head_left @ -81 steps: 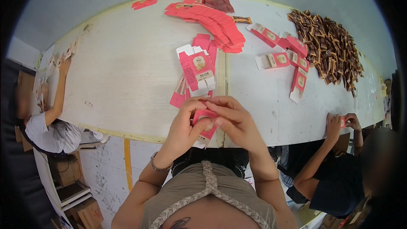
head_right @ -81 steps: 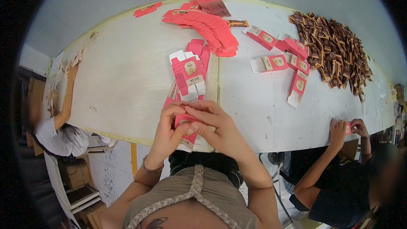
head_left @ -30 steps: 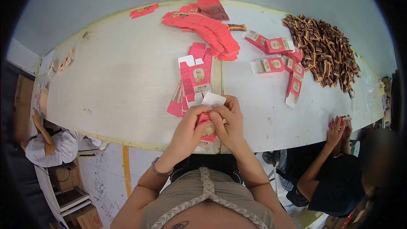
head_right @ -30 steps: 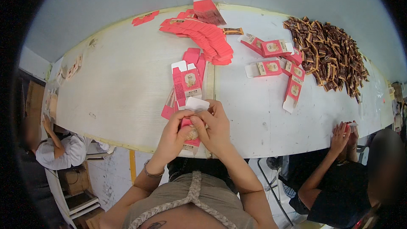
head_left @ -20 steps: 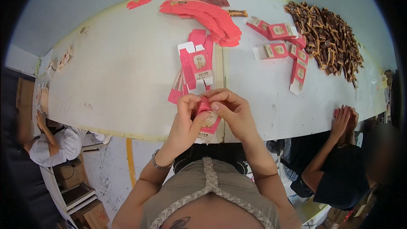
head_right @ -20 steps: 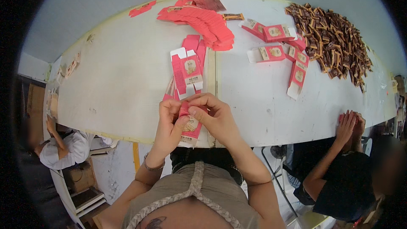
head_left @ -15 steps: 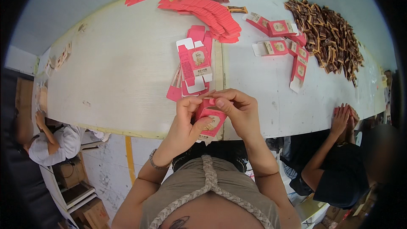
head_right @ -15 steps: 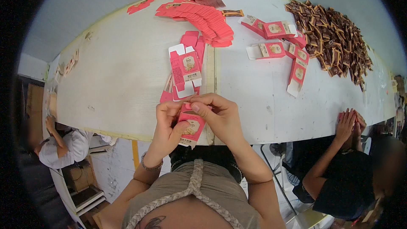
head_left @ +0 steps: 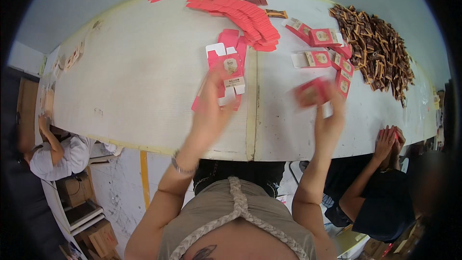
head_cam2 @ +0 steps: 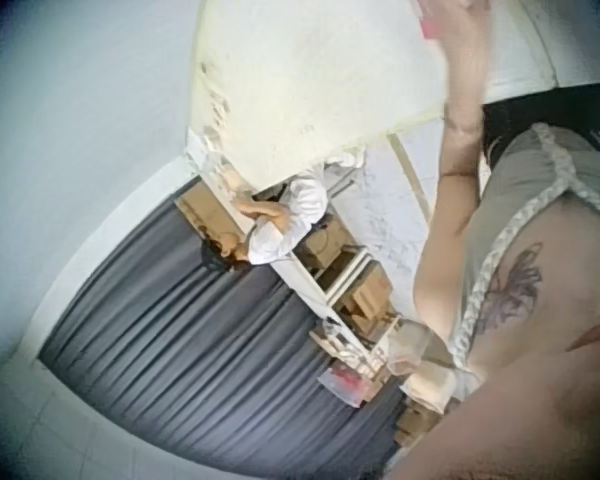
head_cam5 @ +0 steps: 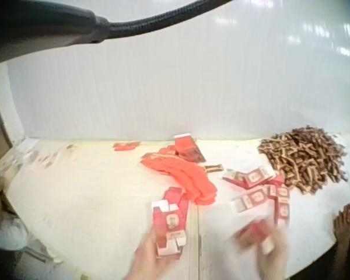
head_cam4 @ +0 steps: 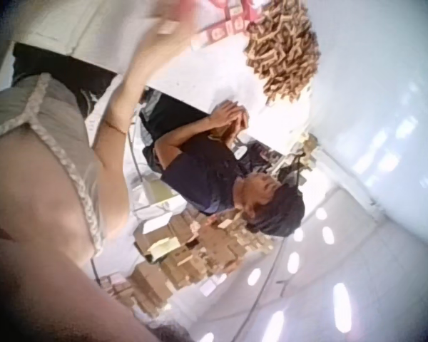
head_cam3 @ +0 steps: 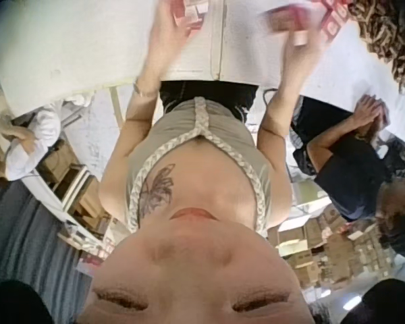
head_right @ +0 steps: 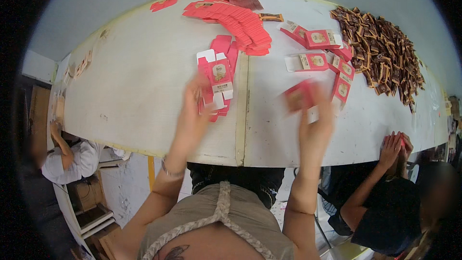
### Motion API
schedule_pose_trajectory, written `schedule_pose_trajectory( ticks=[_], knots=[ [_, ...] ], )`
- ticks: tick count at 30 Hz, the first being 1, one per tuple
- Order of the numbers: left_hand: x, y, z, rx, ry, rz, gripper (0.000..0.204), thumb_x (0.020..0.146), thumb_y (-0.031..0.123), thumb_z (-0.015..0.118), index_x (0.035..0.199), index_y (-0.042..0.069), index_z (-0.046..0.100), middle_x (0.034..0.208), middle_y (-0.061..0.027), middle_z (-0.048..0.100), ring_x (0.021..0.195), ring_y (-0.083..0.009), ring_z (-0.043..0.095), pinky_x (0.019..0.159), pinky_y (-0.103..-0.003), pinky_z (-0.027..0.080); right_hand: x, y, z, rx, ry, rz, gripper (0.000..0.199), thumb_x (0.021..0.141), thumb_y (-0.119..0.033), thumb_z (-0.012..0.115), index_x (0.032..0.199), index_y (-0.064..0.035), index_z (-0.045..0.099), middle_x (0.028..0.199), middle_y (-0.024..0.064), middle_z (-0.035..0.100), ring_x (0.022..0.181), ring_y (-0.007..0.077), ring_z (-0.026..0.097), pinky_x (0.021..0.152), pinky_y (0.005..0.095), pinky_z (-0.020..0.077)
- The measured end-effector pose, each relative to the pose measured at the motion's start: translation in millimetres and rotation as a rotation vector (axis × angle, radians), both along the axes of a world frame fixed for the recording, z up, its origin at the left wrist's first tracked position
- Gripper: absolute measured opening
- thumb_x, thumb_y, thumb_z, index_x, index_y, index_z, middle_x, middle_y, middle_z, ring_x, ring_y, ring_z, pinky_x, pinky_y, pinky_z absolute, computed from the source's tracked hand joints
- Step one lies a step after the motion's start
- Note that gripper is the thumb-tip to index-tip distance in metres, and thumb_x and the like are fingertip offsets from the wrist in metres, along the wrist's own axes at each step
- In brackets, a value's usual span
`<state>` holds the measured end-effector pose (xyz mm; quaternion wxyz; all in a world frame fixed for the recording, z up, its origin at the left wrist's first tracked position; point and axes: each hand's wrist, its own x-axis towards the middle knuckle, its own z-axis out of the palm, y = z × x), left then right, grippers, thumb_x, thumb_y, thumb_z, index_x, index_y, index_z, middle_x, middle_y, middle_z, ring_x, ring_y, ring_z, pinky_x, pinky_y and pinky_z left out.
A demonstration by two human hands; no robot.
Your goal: The person folds flat pink and white cardboard pieces into small rectangular boxes by hand. They repeatedly pick up a flat piece, fold the sides, and place the finished box on a growing stack on the table.
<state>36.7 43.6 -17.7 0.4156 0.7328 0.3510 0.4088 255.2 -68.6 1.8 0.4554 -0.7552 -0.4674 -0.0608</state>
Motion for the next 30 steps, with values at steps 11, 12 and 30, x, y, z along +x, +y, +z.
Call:
schedule_pose_trajectory(
  ticks=[11,12,30],
  knots=[
    [7,92,-48,-0.341,-0.003,0.309,0.058,0.077,0.006,0.07,0.126,-0.005,0.041,0.092,-0.0101,0.062,0.078,-0.0124,0.058,0.066,-0.024,0.049,-65,104,-73,-0.41,0.449,0.3,0.057,0.071,-0.035,0.075,0.114,-0.0025,0.058,0.093,0.0096,0.059,0.086,0.0221,0.058,0.073,0.0325,0.0483],
    [6,90,-51,-0.367,-0.084,0.308,0.056,0.077,0.006,0.07,0.125,-0.004,0.043,0.091,-0.0088,0.062,0.076,-0.0117,0.057,0.066,-0.024,0.048,-67,103,-71,-0.367,0.449,0.292,0.056,0.07,-0.035,0.076,0.112,-0.0025,0.058,0.092,0.009,0.058,0.084,0.021,0.057,0.072,0.0317,0.0483],
    [4,-39,-27,0.056,-0.222,0.019,0.036,0.078,-0.012,0.06,0.112,-0.004,0.051,0.114,-0.0119,0.046,0.104,-0.0184,0.053,0.083,-0.03,0.048,-94,57,-78,0.119,0.766,0.527,0.005,0.076,0.002,0.063,0.077,-0.0016,0.059,0.106,0.0082,0.051,0.091,0.015,0.053,0.075,0.0252,0.0457]
  ],
)
